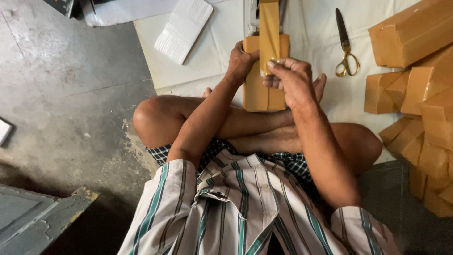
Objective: The person sits on the floor and packs small items into cardboard boxes. They place white foam sheets and small product boxes inside, then close the flaps and seal the boxes with packing tape using a handheld dispenser.
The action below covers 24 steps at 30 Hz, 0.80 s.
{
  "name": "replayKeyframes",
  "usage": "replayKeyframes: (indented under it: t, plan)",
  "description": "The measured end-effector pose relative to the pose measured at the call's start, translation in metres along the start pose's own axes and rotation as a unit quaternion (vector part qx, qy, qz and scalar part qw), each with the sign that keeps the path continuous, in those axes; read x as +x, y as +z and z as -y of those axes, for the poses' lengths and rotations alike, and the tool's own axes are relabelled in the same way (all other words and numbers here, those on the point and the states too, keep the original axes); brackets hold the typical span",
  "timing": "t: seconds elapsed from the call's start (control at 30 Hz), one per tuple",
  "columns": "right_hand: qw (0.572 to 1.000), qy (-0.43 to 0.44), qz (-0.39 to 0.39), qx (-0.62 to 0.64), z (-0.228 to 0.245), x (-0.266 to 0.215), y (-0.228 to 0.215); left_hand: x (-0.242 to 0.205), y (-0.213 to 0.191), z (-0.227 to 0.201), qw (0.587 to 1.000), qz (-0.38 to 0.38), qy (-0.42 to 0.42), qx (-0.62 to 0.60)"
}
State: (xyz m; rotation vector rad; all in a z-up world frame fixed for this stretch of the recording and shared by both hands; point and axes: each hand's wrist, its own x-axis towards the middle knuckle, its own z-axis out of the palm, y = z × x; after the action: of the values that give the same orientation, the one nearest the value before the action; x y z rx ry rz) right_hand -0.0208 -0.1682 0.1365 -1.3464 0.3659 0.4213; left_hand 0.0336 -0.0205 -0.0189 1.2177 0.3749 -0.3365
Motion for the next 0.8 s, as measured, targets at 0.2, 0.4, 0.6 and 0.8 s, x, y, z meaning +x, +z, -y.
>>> replayKeyframes:
  t: [0.2, 0.4, 0.6, 0.8]
  plan:
    - [0.996, -0.049, -0.041, -0.067, 0.021, 0.003, -0.019, -0.025, 0.013, -0.030, 1.000, 0.026, -0.014, -0.001]
    - [0.992, -0.065, -0.049, -0.098, 0.037, 0.005, -0.023, -0.079, 0.020, -0.052, 0.997, 0.030, -0.064, 0.020]
    - [0.990, -0.018, -0.066, -0.120, 0.005, 0.006, -0.027, -0.124, 0.007, -0.032, 0.997, 0.041, -0.067, -0.024]
    - [0.987, -0.010, -0.065, -0.145, -0.016, 0.008, -0.032, -0.127, 0.006, -0.020, 0.997, 0.045, -0.060, -0.002]
